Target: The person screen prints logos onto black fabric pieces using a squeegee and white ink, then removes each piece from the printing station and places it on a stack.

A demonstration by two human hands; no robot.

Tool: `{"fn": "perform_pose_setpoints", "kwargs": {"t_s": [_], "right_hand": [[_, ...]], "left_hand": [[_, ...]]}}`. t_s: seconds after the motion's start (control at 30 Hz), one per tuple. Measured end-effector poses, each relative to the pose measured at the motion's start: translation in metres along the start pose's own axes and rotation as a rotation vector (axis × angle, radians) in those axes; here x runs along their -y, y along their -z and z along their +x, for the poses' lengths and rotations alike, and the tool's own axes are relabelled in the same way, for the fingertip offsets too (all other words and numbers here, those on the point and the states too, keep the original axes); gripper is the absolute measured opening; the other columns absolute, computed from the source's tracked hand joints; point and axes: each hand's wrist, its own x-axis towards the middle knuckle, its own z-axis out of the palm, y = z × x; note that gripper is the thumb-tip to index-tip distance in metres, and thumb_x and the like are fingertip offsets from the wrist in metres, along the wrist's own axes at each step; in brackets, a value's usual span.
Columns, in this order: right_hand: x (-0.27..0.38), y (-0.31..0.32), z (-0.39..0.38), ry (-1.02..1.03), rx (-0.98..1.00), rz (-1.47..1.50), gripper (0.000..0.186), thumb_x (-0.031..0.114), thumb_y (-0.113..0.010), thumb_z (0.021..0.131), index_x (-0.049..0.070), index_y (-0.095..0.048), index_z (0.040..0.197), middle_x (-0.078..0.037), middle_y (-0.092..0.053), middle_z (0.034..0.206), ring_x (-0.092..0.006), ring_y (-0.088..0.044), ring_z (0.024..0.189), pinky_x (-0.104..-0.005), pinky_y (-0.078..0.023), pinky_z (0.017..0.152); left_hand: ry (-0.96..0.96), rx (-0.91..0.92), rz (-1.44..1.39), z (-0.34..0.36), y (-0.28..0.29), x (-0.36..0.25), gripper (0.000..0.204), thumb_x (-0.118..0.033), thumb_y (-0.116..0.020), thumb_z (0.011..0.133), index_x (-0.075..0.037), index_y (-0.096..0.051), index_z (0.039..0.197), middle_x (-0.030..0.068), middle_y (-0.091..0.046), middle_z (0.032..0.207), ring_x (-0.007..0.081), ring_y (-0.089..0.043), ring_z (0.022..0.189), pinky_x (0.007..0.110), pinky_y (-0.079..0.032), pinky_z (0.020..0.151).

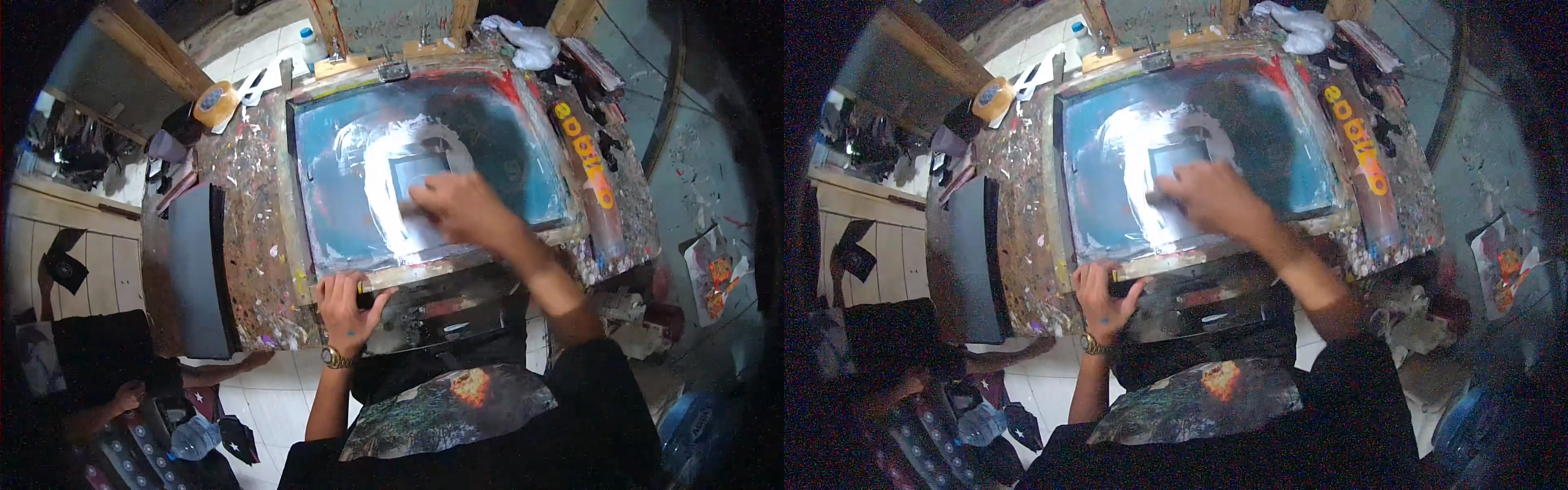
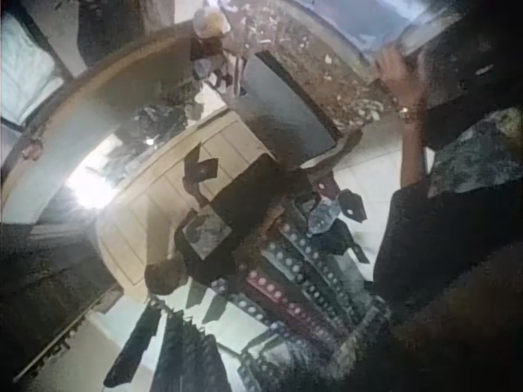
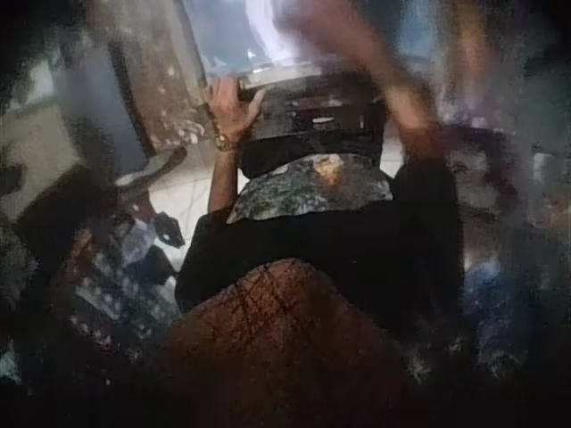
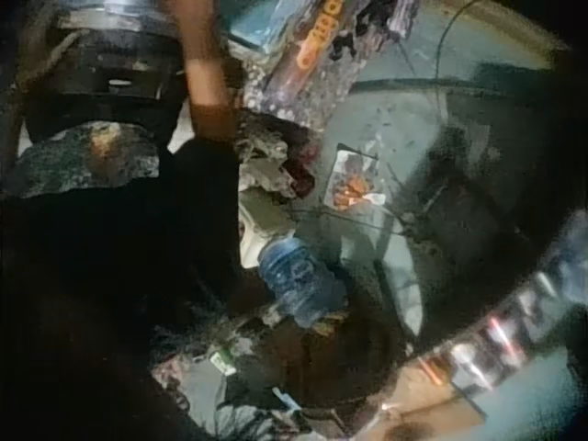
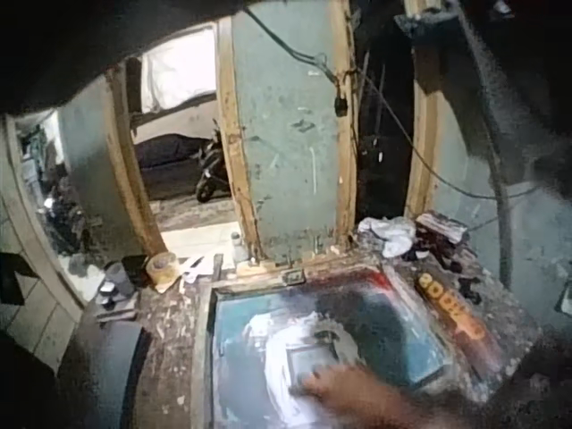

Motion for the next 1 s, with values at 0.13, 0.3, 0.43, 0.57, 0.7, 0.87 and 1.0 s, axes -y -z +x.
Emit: {"fn": "perform_pose_setpoints", "kwargs": {"t_s": [0.13,0.3,0.43,0.57,0.7,0.87,1.0], "right_hand": [[0.04,0.006,-0.044,-0.057,0.076,-0.088,0.024,0.013,-0.067,0.084,0.012,-0.063,0.108,-0.009,-0.066,0.096,-0.0328,-0.068,0.093,-0.0491,-0.054,0.076],[0.065,0.0,-0.069,-0.02,-0.095,-0.237,0.037,0.026,-0.068,0.086,0.009,-0.062,0.118,-0.013,-0.059,0.104,-0.0305,-0.06,0.102,-0.0436,-0.049,0.09],[0.103,0.064,-0.062,-0.091,-0.149,-0.216,0.078,0.045,-0.076,0.08,0.01,-0.05,0.145,-0.018,-0.054,0.109,-0.0327,-0.057,0.099,-0.0461,-0.047,0.088],[0.062,0.116,0.009,0.112,-0.451,-0.479,0.105,0.052,-0.091,0.056,0.015,-0.053,0.146,-0.014,-0.06,0.104,-0.0353,-0.063,0.092,-0.048,-0.052,0.08],[0.051,0.248,0.103,0.088,-0.259,-0.344,0.095,0.06,-0.084,0.056,0.006,-0.063,0.131,-0.018,-0.069,0.109,-0.0321,-0.07,0.099,-0.0428,-0.058,0.085],[0.023,0.296,0.152,0.167,-0.425,-0.624,0.125,0.081,-0.077,0.056,-0.012,-0.055,0.138,-0.034,-0.064,0.13,-0.0438,-0.065,0.118,-0.0453,-0.053,0.103],[0.01,0.301,0.181,0.171,-0.396,-0.553,0.134,0.082,-0.08,0.053,-0.014,-0.051,0.142,-0.035,-0.059,0.138,-0.0445,-0.061,0.125,-0.0442,-0.05,0.107]], "left_hand": [[-0.018,0.0,-0.017,0.003,-0.003,0.0,0.043,-0.035,-0.09,0.075,-0.007,-0.065,0.097,0.0085,-0.063,0.09,0.029,-0.059,0.085,0.041,-0.041,0.084],[-0.06,-0.054,0.0,0.007,0.009,0.002,0.048,-0.034,-0.092,0.072,-0.006,-0.064,0.099,0.0087,-0.065,0.091,0.0296,-0.06,0.086,0.042,-0.042,0.086],[-0.102,-0.057,-0.009,0.037,0.052,-0.012,0.056,-0.038,-0.092,0.072,-0.002,-0.066,0.106,0.0109,-0.067,0.095,0.0291,-0.062,0.089,0.041,-0.043,0.087],[-0.221,-0.256,0.242,0.123,0.122,-0.046,0.059,-0.042,-0.089,0.077,-0.001,-0.068,0.113,0.013,-0.068,0.094,0.0283,-0.063,0.087,0.041,-0.045,0.085],[-0.284,-0.39,0.129,0.178,0.085,-0.042,0.054,-0.036,-0.086,0.082,-0.003,-0.067,0.121,0.0163,-0.069,0.103,0.0318,-0.063,0.097,0.043,-0.045,0.089],[-0.154,-0.169,-0.044,0.227,-0.129,0.079,0.066,-0.051,-0.065,0.096,-0.001,-0.059,0.139,0.0182,-0.06,0.143,0.0335,-0.052,0.134,0.05,-0.038,0.111],[-0.02,0.044,0.22,0.219,-0.16,0.108,0.07,-0.058,-0.05,0.101,-0.005,-0.056,0.146,0.0121,-0.052,0.155,0.031,-0.04,0.149,0.063,-0.02,0.121]]}}
